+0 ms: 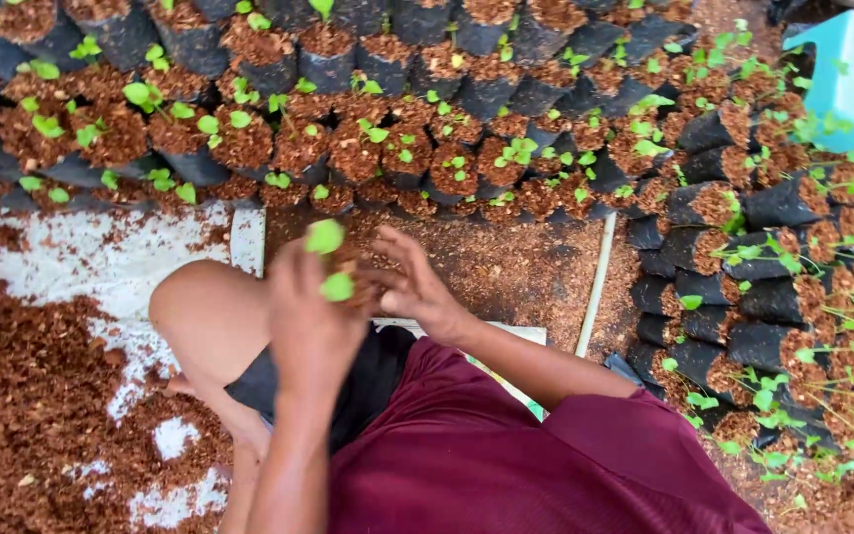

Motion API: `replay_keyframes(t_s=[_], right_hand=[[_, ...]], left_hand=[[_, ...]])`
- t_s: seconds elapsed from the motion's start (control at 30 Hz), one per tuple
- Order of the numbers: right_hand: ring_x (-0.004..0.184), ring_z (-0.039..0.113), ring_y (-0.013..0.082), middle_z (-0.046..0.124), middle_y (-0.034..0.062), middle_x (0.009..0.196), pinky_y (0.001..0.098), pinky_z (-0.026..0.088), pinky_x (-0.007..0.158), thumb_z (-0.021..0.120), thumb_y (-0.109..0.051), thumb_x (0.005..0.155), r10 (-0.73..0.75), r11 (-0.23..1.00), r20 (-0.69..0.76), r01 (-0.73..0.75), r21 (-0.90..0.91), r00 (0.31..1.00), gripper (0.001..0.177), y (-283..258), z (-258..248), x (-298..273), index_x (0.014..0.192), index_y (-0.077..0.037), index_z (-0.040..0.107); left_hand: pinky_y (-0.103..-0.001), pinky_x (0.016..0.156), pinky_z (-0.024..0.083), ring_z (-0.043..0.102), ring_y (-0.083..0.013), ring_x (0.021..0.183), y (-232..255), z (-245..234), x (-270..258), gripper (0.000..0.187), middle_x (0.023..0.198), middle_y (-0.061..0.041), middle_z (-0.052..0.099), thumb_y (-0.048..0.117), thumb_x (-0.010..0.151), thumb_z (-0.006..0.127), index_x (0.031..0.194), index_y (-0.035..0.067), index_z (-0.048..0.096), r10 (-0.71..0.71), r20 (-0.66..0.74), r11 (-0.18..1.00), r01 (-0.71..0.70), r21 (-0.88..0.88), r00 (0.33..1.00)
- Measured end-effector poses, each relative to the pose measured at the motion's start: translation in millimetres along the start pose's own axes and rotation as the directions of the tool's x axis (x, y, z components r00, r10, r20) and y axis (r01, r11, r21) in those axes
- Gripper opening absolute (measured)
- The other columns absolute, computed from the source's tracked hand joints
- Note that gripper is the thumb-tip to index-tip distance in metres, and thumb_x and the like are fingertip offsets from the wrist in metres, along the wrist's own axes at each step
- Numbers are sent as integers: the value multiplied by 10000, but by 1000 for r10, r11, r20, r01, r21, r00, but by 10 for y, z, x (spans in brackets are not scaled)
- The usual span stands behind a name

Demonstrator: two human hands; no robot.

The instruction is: Transplanting seedlings into nursery bags with coco peat

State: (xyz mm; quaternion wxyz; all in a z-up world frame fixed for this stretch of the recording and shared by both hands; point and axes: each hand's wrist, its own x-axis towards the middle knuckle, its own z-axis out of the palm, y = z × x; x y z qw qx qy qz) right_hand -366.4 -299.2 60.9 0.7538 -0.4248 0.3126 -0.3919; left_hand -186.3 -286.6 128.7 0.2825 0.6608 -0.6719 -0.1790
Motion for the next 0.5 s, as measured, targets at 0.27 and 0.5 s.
replay_keyframes(t_s=[0.27,0.5], right_hand=[[1246,512,419,435,209,1398,597,529,1008,733,-309,833,103,973,-523,22,228,846,708,167,-783,-358,1433,-179,380],[1218,544,377,515,192,1386,485,603,848,473,-187,912,114,988,-865,33,149,489,418,-96,-2019,-317,1323,-188,400]], left_hand=[[-717,1066,432,403,-591,1393,433,810,-113,1130,1574,-347,313,132,676,938,1609,162,300,320,119,932,-290,-217,940],[-452,1207,336,410,-375,1439,-482,-189,-804,846,1518,-246,428,261,800,840,1478,-18,417,-166,-105,951,131,-281,980]])
